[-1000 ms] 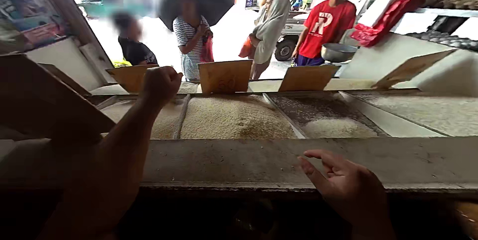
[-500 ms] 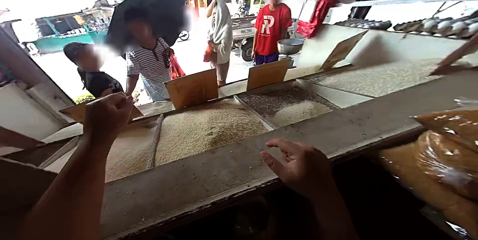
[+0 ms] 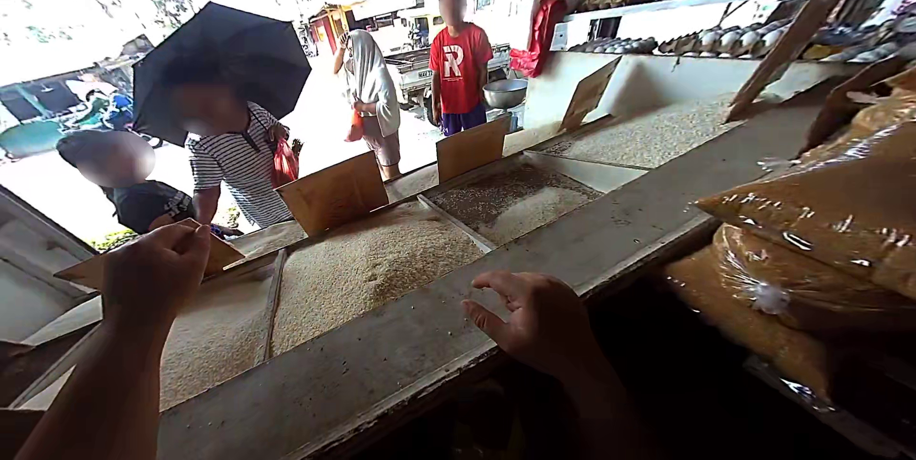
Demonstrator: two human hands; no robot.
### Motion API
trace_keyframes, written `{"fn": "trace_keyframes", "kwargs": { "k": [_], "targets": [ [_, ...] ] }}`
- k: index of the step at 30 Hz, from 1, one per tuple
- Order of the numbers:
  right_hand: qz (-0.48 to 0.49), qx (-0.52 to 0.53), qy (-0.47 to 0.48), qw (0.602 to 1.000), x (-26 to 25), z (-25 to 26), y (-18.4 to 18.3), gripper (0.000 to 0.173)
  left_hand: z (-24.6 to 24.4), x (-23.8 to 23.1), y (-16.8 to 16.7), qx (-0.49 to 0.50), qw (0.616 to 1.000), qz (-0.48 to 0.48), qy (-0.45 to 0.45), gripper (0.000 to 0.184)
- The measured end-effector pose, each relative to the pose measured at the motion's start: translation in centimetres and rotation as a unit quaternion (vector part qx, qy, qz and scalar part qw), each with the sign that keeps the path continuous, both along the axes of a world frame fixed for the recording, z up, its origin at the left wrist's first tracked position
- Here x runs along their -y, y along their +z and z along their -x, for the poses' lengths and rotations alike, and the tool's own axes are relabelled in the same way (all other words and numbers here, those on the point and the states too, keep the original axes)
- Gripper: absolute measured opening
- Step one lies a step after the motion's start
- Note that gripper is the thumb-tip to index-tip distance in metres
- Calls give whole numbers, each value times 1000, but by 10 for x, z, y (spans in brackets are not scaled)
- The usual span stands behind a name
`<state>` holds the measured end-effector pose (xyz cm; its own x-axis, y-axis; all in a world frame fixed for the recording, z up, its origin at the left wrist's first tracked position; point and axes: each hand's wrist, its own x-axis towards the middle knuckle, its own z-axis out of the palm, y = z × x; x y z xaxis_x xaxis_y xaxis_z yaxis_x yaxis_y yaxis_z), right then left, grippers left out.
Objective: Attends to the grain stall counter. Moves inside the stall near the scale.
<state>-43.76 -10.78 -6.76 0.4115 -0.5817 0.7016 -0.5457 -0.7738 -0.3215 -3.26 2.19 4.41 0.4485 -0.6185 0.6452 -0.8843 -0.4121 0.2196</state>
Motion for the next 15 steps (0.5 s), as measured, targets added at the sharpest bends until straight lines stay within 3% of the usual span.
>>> {"fn": "trace_keyframes", "kwargs": {
  "k": [10,15],
  "targets": [
    [13,0,10,1000,0,-5,-4,63,-15,-4,3,-31,999,4,35,35],
    [14,0,-1,1000,-2,-1,-4,58,-22,-8,-2,6,1000,-4,1,36]
  ]
}}
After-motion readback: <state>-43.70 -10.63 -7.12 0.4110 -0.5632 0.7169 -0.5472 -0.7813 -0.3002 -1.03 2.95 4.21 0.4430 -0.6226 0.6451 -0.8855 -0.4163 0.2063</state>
